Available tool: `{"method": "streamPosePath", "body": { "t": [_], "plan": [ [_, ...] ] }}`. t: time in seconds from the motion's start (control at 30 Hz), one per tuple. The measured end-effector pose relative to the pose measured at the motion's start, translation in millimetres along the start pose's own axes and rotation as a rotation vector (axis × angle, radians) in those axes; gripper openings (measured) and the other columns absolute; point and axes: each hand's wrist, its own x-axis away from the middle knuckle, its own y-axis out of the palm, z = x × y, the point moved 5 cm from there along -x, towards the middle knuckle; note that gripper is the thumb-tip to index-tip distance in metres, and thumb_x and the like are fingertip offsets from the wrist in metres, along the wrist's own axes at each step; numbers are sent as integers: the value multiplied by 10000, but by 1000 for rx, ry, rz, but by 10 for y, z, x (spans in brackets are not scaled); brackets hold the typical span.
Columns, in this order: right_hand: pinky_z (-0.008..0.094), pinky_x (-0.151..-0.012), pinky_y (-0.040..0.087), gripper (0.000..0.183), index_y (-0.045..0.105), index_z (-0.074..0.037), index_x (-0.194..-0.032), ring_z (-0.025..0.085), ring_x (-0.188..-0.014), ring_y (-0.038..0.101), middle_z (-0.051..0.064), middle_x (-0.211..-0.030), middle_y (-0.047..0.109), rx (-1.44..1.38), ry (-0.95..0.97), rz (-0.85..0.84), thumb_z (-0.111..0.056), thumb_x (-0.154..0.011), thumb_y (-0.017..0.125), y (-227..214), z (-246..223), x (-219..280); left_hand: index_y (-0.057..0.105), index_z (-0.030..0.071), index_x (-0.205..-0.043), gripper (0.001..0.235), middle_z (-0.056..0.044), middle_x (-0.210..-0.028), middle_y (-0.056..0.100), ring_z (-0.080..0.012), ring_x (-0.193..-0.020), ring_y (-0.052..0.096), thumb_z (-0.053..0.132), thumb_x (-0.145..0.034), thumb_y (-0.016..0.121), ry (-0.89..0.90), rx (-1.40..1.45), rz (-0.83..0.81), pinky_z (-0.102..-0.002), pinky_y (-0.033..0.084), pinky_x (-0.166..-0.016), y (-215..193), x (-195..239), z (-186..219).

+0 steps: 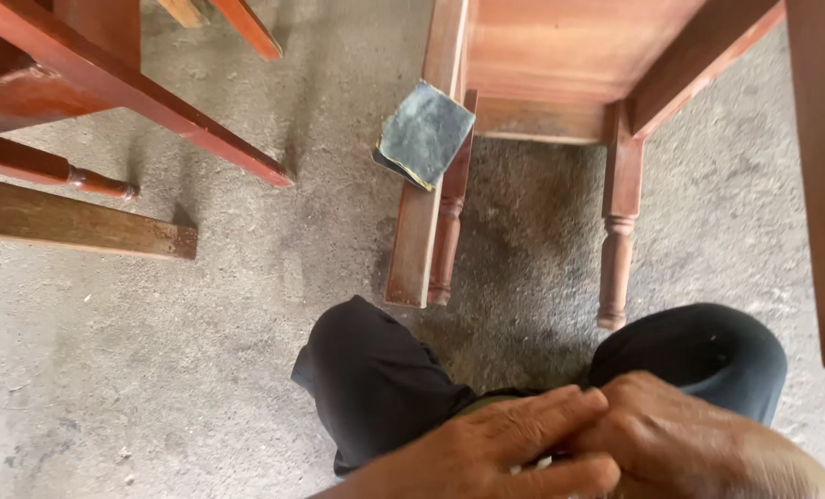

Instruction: The person sands the legs, seat frame, and backrest of a wooden chair using a sanding block. They work on different sections of the chair, including the vertical legs and the horizontal slats, while the chair is positioned on a concrete floor.

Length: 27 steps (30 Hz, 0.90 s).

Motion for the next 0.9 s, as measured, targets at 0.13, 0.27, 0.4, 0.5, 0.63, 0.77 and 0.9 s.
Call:
{"method": "streamPosePath", "body": {
  "t": [0.13,0.27,0.4,0.5,0.63,0.77,0.9],
  "plan": [
    [390,-543,579,159,741,-78,-905,226,-641,747,69,-766,755,153,-64,362,-212,-986,713,-458,-126,-160,471,55,-1524,543,-339,-1507,543,-498,-1415,509,97,-986,525,-165,-223,-141,-540,398,-1146,-432,392,-290],
    [321,-599,635,141,698,-4,-1010,234,-818,742,161,-1054,757,436,-139,904,-125,-960,646,-827,-270,-431,659,73,-1321,318,-167,-1086,693,-248,-913,675,136,-1022,747,43,267,786,-355,567,-831,-1026,777,-400],
    [460,-858,634,454,618,100,-1288,363,-1115,709,262,-1283,670,649,-297,1019,-233,-993,707,-1108,-578,-886,546,89,-1382,353,-137,-1062,667,-192,-908,646,210,-1053,593,-176,169,1345,-320,579,-790,-1315,627,-1018],
    [476,-838,611,648,584,151,-1284,396,-1095,649,315,-1246,635,822,-356,1019,-353,-919,766,-1296,-605,-1408,392,154,-1474,525,-150,-1267,591,-242,-1090,613,393,-1018,498,-495,587,1207,-395,584,-830,-1181,351,-1657],
    [449,-722,585,473,652,4,-1214,338,-937,616,244,-1129,630,770,197,784,-306,-879,778,-1560,-120,-1852,426,57,-1446,648,-128,-1157,686,-234,-969,737,543,-1026,344,-604,840,913,-370,666,-737,-1023,-25,-1756],
    [294,-576,598,141,694,-21,-1159,237,-804,653,159,-961,698,1074,109,731,-83,-1070,604,-1643,-189,-1780,491,-34,-1392,647,-156,-840,696,-162,-609,669,545,-1121,390,-362,1467,675,-263,568,-495,-896,-196,-1989],
    [262,-366,517,237,705,-63,-1263,201,-513,673,168,-1069,753,789,-16,744,-157,-1060,625,-1609,-280,-1483,594,-10,-1307,636,-79,-698,665,-119,-537,647,548,-1103,369,-223,1431,580,-232,540,-440,-925,-236,-2052]
  ]
}}
